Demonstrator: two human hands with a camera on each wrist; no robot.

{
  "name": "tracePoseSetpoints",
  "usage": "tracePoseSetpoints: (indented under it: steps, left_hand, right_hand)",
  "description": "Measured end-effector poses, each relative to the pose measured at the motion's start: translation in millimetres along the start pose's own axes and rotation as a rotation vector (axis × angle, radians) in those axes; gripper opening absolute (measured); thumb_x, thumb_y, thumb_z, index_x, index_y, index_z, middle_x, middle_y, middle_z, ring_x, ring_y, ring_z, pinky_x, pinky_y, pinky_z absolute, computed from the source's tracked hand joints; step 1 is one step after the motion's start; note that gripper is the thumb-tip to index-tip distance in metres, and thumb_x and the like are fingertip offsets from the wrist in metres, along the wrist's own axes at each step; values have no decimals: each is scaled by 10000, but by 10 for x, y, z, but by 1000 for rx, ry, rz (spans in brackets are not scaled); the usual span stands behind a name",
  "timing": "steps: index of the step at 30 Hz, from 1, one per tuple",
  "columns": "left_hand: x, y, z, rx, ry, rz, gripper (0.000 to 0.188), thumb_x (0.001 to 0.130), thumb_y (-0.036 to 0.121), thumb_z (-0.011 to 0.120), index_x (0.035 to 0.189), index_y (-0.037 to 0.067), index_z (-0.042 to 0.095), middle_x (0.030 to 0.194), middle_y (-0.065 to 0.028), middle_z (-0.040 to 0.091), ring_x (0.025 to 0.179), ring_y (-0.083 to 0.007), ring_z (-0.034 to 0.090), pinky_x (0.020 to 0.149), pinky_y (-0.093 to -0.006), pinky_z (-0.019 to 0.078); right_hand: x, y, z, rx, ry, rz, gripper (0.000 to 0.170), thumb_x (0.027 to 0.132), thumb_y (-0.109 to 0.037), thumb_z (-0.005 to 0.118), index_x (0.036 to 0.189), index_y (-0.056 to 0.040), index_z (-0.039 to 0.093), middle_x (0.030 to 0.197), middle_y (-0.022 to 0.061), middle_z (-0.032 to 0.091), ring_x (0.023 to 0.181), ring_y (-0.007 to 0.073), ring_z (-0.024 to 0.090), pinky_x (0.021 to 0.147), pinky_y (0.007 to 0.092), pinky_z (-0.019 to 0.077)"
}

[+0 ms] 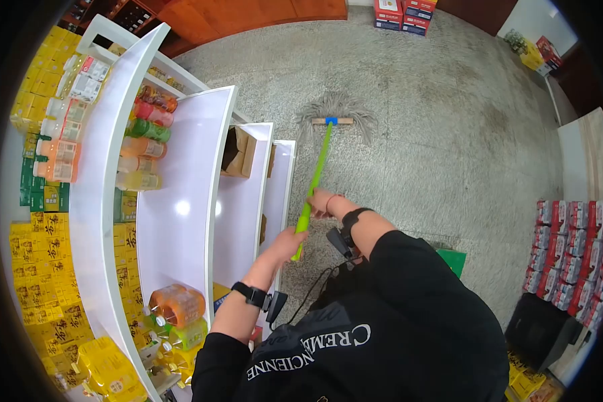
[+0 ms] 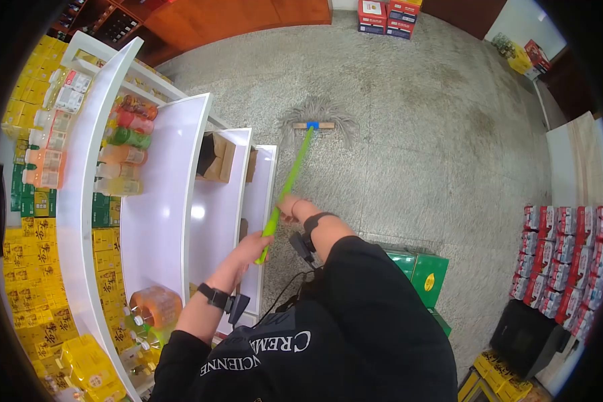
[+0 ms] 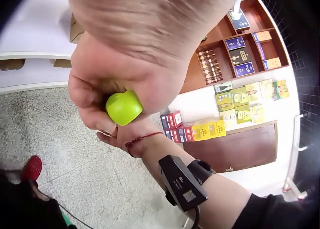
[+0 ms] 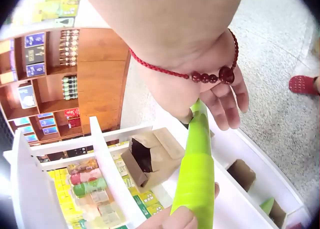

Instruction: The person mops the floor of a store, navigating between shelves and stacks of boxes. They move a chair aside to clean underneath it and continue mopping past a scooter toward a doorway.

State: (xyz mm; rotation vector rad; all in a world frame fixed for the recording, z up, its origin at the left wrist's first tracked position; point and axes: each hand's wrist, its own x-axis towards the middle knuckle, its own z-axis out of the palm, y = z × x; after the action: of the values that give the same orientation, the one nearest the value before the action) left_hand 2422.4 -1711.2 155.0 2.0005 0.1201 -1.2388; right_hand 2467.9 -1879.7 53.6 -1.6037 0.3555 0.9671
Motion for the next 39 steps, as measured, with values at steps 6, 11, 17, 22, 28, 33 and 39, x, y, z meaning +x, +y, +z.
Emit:
tracePoseSetpoints:
  steps: [6, 11, 17, 22, 28, 33, 39]
  left_hand:
    - [418, 636, -225, 28, -27, -66, 301, 812, 286, 494, 950, 20, 472, 599, -62, 516, 483, -160, 518, 380, -287, 370]
    - [322, 682, -251, -17, -61, -74, 307, 829, 269, 486, 993, 12, 453, 671, -66, 506, 501, -150, 517, 378, -286, 382]
    - [-202, -21, -146, 102, -34, -60, 337, 821, 256, 506, 1019, -9, 447, 649, -80, 516, 499, -166, 517, 424, -303, 408]
    - [-885, -879, -272, 241, -60, -18, 338, 806, 263, 525, 994, -12, 473, 657, -84, 533, 513, -173, 522, 468, -315, 418]
    - [-1591, -1587, -431, 442, -93, -2, 398, 792, 308, 522, 1048, 7, 480, 766, -144, 578, 657, -240, 563, 604, -338, 440]
    - [-1622, -1510, -398, 617, -132, 12, 450, 782, 347, 511, 1086, 17, 476, 869, -204, 592, 819, -333, 575, 717, -375, 437]
    - [-1131, -1136, -285, 622, -150, 64, 439, 782, 348, 501, 1049, 0, 495, 870, -215, 588, 826, -345, 571, 731, -390, 432]
  right_hand:
    - [409, -362, -479, 37, 98, 76, 316, 842, -256, 447, 858, 44, 547, 701, 142, 603, 505, 232, 591, 395, 344, 462]
    - [248, -383, -385, 114, 159, 46, 325, 848, -272, 459, 876, 43, 536, 666, 149, 595, 478, 239, 579, 392, 339, 460]
    - [24, -124, 321, -8, 100, 98, 335, 851, -292, 461, 891, 31, 539, 638, 138, 593, 469, 228, 578, 389, 328, 460]
    - [-137, 165, 1248, -169, -57, 118, 361, 848, -315, 462, 933, 26, 546, 635, 130, 602, 497, 217, 596, 418, 323, 479]
    - [-360, 380, 2114, -236, -295, 169, 494, 868, -417, 369, 971, 27, 561, 709, 161, 622, 594, 257, 621, 511, 376, 503]
    - [-446, 398, 2124, -202, -324, 231, 523, 862, -440, 367, 1112, 0, 499, 925, 171, 613, 720, 247, 635, 539, 339, 510]
    - [-517, 379, 1516, -41, -187, 159, 510, 862, -433, 369, 1091, -2, 514, 939, 166, 611, 709, 245, 631, 536, 343, 503]
